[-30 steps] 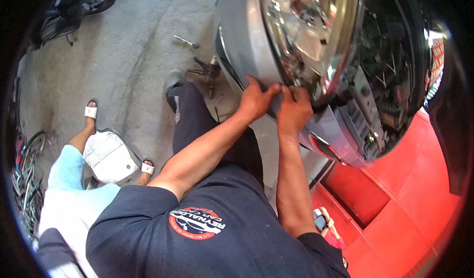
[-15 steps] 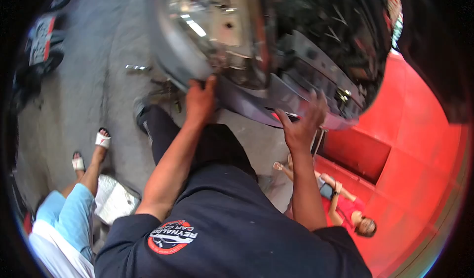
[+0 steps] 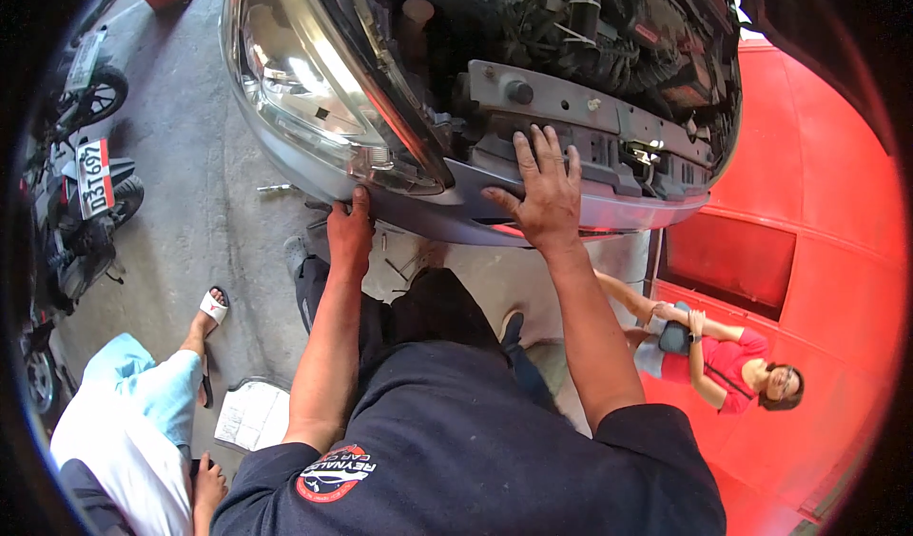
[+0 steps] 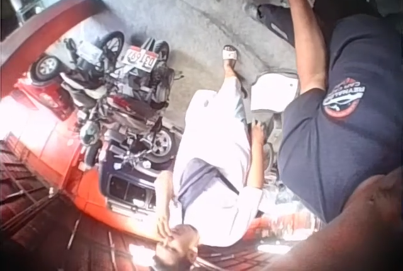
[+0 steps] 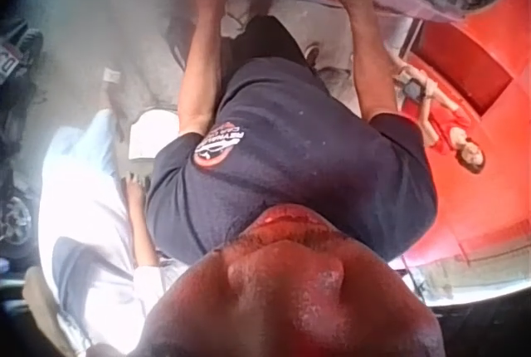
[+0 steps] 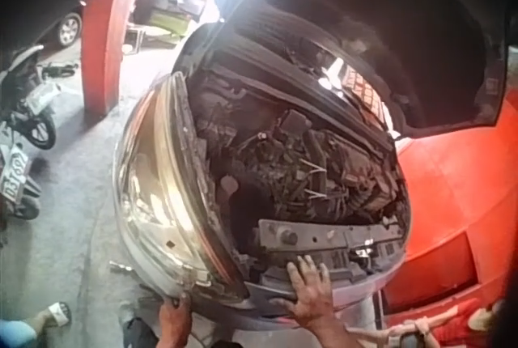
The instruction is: Align and fit a front bumper onto a car with the help of an assistant.
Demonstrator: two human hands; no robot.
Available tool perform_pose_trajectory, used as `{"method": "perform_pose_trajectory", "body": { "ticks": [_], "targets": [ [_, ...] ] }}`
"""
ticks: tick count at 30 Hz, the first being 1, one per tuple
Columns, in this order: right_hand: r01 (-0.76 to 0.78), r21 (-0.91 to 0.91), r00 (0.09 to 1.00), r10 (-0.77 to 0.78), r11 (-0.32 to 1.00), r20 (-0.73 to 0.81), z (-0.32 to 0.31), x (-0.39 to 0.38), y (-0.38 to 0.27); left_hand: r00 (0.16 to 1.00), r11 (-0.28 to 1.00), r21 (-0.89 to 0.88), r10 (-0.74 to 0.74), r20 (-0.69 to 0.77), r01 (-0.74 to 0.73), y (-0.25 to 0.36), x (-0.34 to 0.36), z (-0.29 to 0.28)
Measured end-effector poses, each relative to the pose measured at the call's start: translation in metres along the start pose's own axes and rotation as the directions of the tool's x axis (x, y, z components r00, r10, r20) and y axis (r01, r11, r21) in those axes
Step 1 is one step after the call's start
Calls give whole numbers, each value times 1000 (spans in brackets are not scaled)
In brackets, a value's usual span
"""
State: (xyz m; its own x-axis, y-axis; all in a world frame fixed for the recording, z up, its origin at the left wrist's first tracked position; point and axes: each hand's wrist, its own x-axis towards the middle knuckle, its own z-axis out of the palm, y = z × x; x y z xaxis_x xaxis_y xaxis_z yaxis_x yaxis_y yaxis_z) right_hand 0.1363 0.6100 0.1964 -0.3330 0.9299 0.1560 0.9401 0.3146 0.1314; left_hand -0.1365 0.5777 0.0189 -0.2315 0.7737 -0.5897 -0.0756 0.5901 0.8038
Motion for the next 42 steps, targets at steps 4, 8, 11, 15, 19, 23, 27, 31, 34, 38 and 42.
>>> {"method": "perform_pose_trajectory", "body": {
  "ticks": [4,8,11,15,19,23,27,31,34,38,42],
  "targets": [
    [-133,166,971,162,977,-174,-2,-3,-85,993,968,231,108,-38,-96,-12,16,-17],
    [-8,278,978,65,961,-197,2,26,-173,990,992,127,-3,138,-15,28,-1,-25],
    [112,243,963,-45,964,-266,35,55,-213,974,994,65,73,213,-88,34,2,-53],
    [-96,86,977,111,992,-185,57,39,-196,944,982,187,-44,326,-19,40,20,-63],
    [-115,-79,984,103,990,-147,93,26,-181,906,969,248,-99,412,-7,34,35,-77],
    [-156,-81,976,142,984,-163,103,28,-182,918,983,180,-91,387,22,33,38,-81],
    [-155,-59,961,137,986,-240,113,28,-187,912,969,246,-119,394,20,23,51,-91],
    [-186,-50,949,166,981,-269,122,30,-186,885,921,335,26,464,-202,11,91,-120],
    [-205,-24,934,188,979,-304,124,33,-193,940,884,388,141,310,-260,18,139,-165],
    [-211,-48,934,187,976,-305,124,34,-193,917,906,191,395,-53,-379,59,199,-202],
    [-178,-84,942,145,981,-304,129,31,-195,833,841,116,540,-118,-528,129,240,-205]
  ]
}}
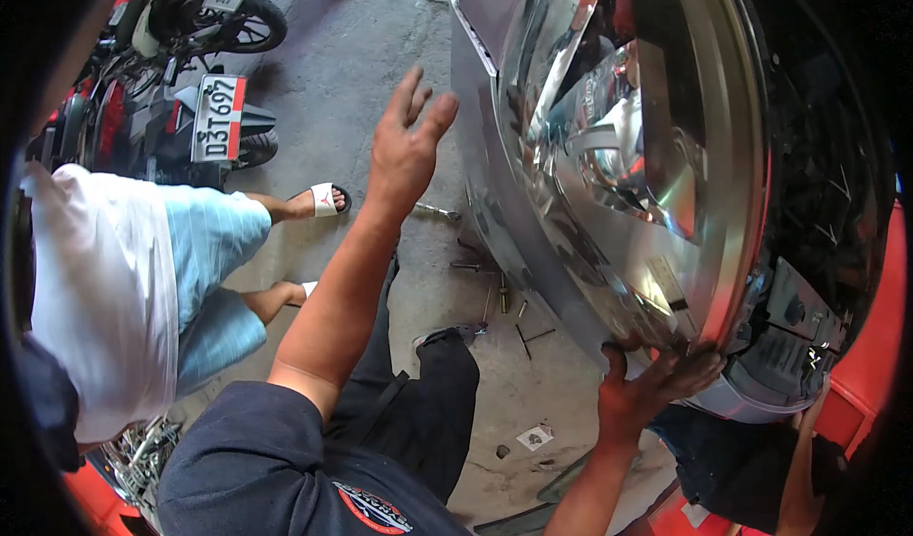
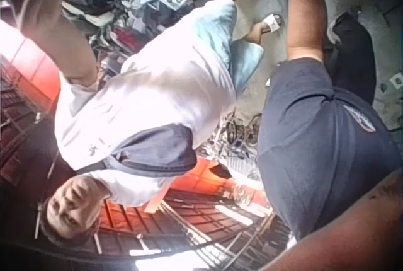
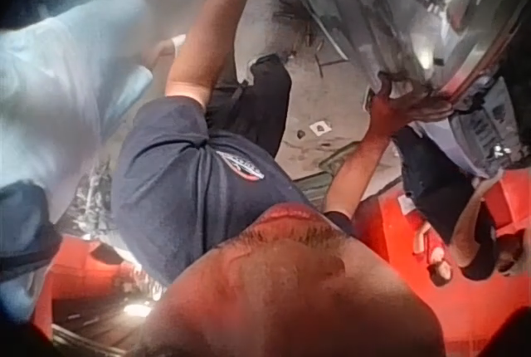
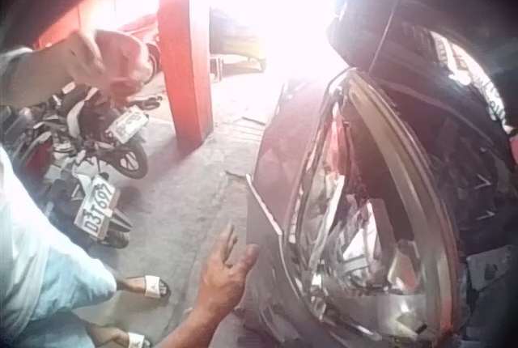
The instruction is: Align and fit a front bumper onto a car with the help of an assistant.
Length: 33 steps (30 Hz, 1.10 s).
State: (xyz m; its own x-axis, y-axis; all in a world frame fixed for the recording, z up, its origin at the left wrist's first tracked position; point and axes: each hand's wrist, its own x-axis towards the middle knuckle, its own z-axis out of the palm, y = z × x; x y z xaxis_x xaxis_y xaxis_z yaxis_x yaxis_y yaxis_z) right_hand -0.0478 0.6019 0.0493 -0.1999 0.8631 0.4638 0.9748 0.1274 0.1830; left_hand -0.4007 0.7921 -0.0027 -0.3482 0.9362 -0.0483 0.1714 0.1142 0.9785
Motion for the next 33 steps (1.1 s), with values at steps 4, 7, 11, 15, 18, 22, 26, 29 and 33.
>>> {"method": "perform_pose_trajectory", "body": {
  "ticks": [4,7,11,15,18,22,26,29,33],
  "targets": [
    [-103,-5,992,103,995,67,6,-9,-6,982,979,-129,170,85,-158,1,49,21],
    [-162,-7,981,162,987,107,9,-6,-14,966,955,-235,217,143,-180,-18,69,31],
    [-111,12,993,110,994,45,15,-2,-19,963,955,-214,238,129,-207,-35,75,38],
    [-123,44,992,121,991,36,20,-5,-21,976,974,-156,186,116,-167,-35,73,34],
    [-116,51,993,115,992,25,21,-4,-26,993,954,-287,103,52,-84,-68,102,25],
    [-179,58,983,177,982,45,17,-4,-37,985,894,-434,-39,169,110,-112,155,17],
    [-205,62,979,204,977,31,18,-15,-39,946,847,-518,64,319,118,-114,183,1],
    [-282,40,959,280,959,47,25,-20,-41,923,750,-626,58,381,212,-125,211,6],
    [-236,78,972,236,969,8,28,-15,-45,913,587,-751,47,405,303,-141,229,22]
  ]
}}
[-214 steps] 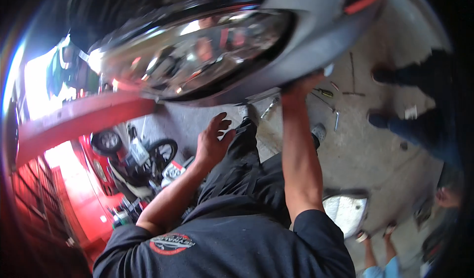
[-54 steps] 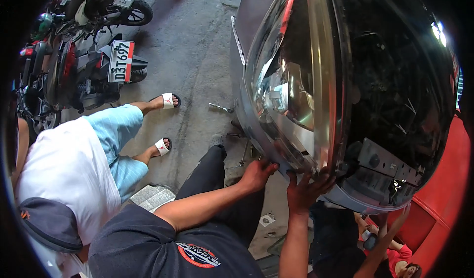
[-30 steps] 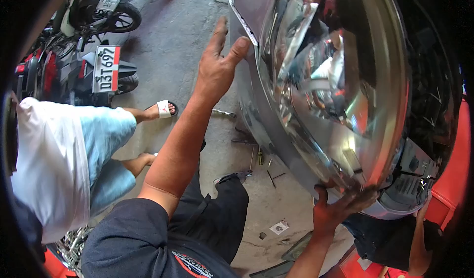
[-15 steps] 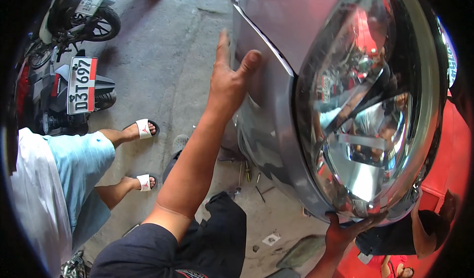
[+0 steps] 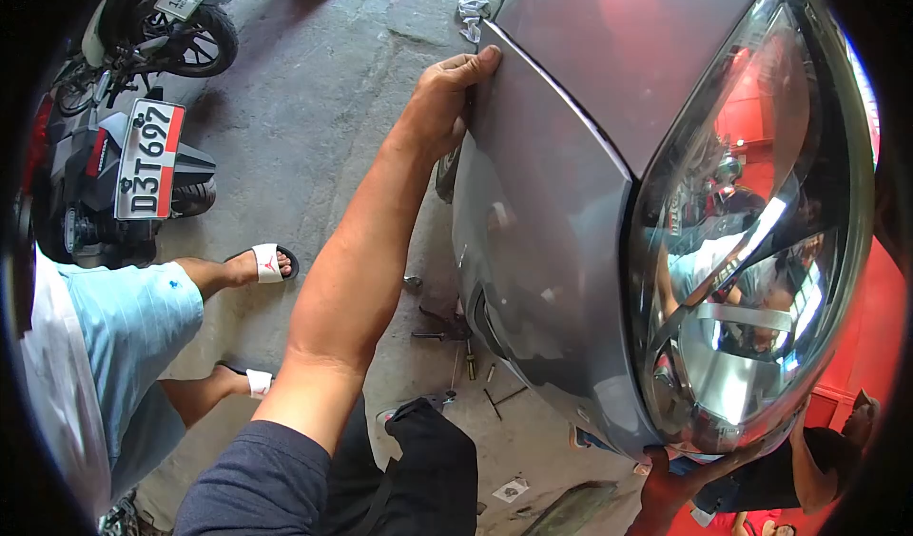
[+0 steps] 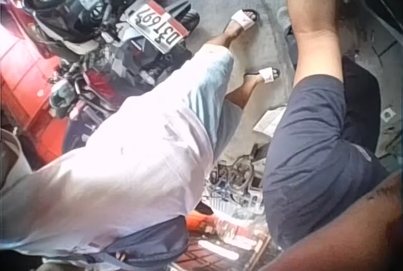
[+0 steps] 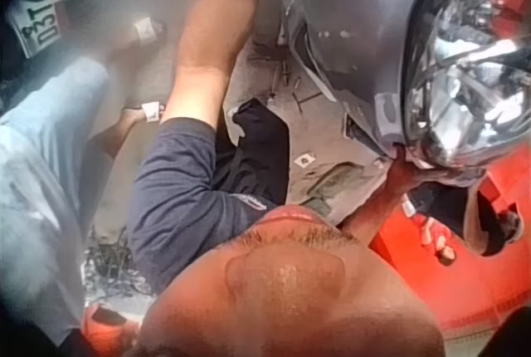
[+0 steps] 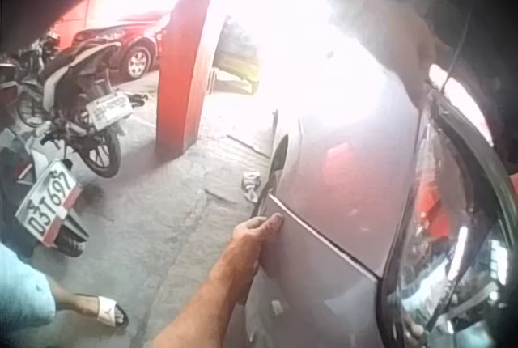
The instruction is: Align and fit a front bumper onto a car with the help of an assistant.
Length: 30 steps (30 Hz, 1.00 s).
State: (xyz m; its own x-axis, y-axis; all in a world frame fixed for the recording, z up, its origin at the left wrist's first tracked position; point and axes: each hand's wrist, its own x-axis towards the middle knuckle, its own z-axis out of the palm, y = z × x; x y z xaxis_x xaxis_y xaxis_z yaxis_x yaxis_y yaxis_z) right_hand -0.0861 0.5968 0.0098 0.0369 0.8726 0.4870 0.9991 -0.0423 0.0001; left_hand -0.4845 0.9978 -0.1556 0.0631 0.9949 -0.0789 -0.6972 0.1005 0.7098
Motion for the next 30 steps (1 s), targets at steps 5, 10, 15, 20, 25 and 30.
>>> {"method": "perform_pose_trajectory", "body": {
  "ticks": [5,10,15,20,25,30],
  "targets": [
    [-67,-13,998,67,998,15,-3,-2,3,997,992,-97,82,2,-81,-2,1,-2],
    [-88,-5,996,88,996,0,-3,2,-7,1000,1000,-6,14,26,-14,3,7,3],
    [8,-27,999,-7,1000,32,-7,10,-3,954,756,621,296,-48,-204,34,-50,46],
    [-15,11,998,14,1000,69,-11,11,6,886,568,691,390,253,-447,30,-75,91],
    [21,27,999,-22,999,38,-11,16,2,940,675,654,260,222,-341,40,-78,100],
    [6,14,998,-7,1000,58,-14,20,-4,948,717,620,235,212,-317,41,-75,102]
  ]
}}
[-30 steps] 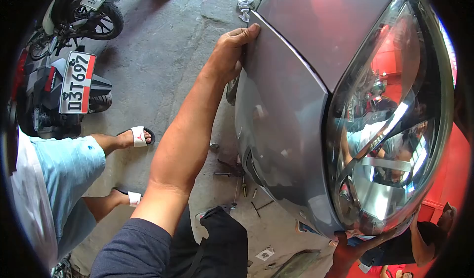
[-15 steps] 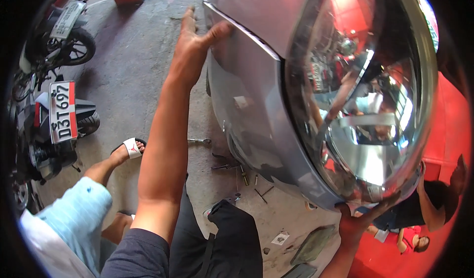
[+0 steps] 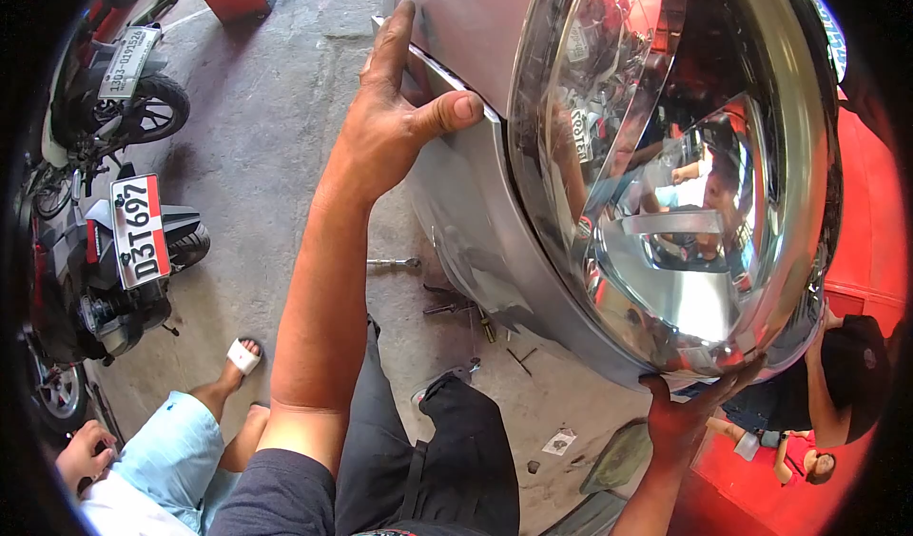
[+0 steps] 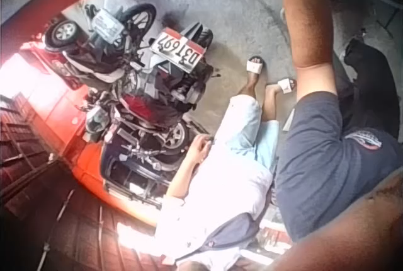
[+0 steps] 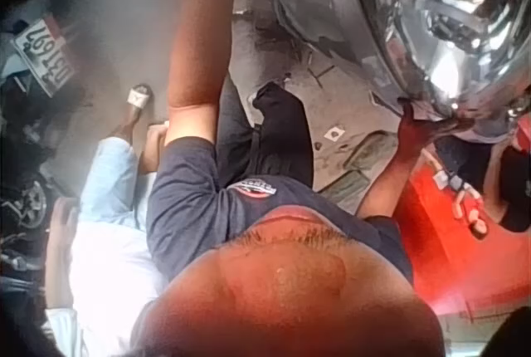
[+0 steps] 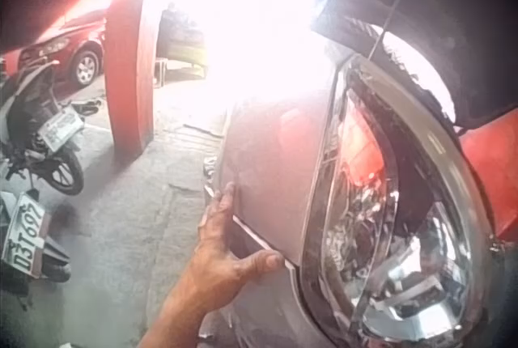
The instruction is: Align and fit a front bumper onto a car with the help of an assistant.
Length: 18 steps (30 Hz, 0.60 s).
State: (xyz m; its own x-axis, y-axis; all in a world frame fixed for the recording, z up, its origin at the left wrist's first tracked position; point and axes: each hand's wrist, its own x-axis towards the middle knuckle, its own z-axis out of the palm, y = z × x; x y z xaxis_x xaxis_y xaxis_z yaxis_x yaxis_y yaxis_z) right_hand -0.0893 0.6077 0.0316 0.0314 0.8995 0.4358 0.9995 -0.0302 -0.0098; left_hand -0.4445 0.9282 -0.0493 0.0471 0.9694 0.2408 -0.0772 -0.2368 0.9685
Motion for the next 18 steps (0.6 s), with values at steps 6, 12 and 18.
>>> {"method": "perform_pose_trajectory", "body": {
  "ticks": [6,12,18],
  "targets": [
    [-78,-68,996,81,995,43,-1,1,-8,991,987,90,134,-27,-132,-20,9,-5],
    [-5,-2,1000,5,1000,-17,7,-5,5,909,859,-360,-413,-65,364,-44,63,-38],
    [-148,-84,988,151,985,34,3,1,-8,861,753,-615,-454,-230,233,-59,76,-41]
  ]
}}
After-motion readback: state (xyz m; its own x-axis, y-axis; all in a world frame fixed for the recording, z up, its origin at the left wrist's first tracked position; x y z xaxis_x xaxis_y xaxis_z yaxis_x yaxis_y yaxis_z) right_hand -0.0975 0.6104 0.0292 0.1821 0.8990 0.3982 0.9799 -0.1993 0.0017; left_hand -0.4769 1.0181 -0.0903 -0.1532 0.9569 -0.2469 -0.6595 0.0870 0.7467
